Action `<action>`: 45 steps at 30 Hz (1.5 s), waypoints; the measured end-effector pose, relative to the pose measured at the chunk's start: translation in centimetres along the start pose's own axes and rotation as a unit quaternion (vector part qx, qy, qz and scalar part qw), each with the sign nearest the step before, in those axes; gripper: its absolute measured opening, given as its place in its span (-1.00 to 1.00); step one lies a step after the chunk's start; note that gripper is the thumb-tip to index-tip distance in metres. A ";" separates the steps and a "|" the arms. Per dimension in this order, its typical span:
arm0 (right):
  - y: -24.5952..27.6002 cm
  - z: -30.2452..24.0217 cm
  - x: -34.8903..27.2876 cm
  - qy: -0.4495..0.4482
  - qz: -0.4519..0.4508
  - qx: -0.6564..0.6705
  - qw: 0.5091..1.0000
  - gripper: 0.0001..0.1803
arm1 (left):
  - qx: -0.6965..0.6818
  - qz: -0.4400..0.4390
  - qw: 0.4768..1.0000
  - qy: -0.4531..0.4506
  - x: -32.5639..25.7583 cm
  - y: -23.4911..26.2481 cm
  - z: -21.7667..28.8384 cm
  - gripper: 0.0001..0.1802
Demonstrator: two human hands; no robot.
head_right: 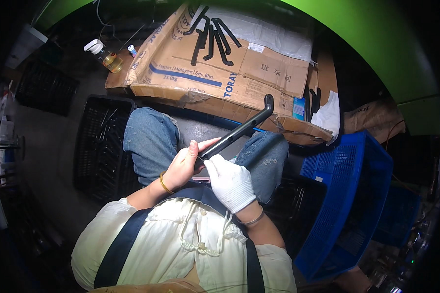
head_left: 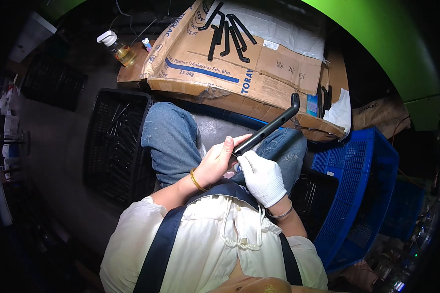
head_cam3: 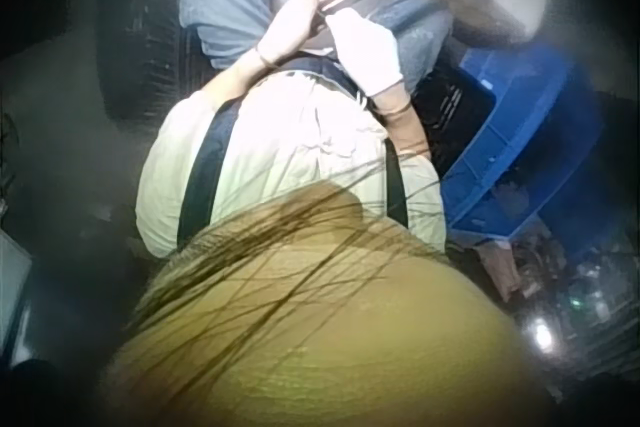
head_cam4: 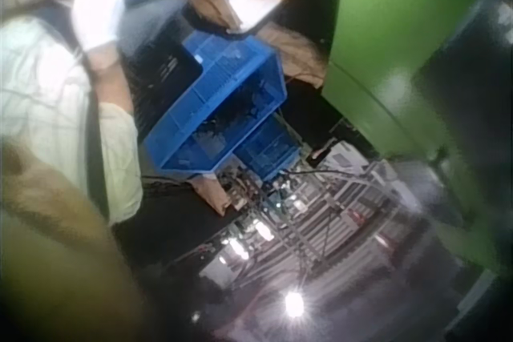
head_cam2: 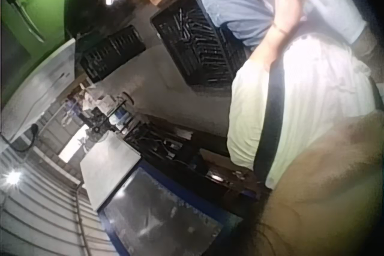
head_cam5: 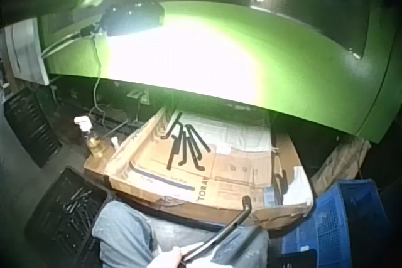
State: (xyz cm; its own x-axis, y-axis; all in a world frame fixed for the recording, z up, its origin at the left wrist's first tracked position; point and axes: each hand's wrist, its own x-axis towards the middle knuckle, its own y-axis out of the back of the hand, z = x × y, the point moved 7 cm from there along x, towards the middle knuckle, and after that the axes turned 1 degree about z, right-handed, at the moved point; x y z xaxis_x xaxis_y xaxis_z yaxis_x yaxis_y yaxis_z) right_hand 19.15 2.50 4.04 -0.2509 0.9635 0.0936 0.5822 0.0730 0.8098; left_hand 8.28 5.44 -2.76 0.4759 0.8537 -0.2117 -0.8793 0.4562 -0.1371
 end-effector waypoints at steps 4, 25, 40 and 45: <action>-0.1 0.9 0.1 -0.068 -0.060 0.024 0.996 -0.83 | -0.060 -0.017 0.998 0.024 -0.1 -0.5 0.0 -0.24; -1.1 0.1 0.2 0.094 -0.043 -0.023 0.994 -0.86 | -0.070 -0.004 0.997 0.019 -0.5 0.1 0.4 -0.19; -0.8 0.1 0.9 0.048 -0.095 -0.031 0.994 -0.88 | -0.093 -0.009 0.995 0.042 -0.7 0.2 1.1 -0.18; -0.8 0.1 0.9 0.067 -0.109 -0.041 0.991 -0.85 | -0.098 -0.003 0.994 0.045 -0.6 0.1 0.7 -0.19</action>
State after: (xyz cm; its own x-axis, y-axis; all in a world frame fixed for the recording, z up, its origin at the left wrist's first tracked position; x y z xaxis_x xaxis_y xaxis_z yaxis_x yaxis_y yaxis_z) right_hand 18.54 3.35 3.45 -0.4679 0.8836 -0.0179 0.4387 0.2498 0.8632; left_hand 7.95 5.15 -1.99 0.4892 0.8210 -0.2942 -0.8594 0.3963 -0.3231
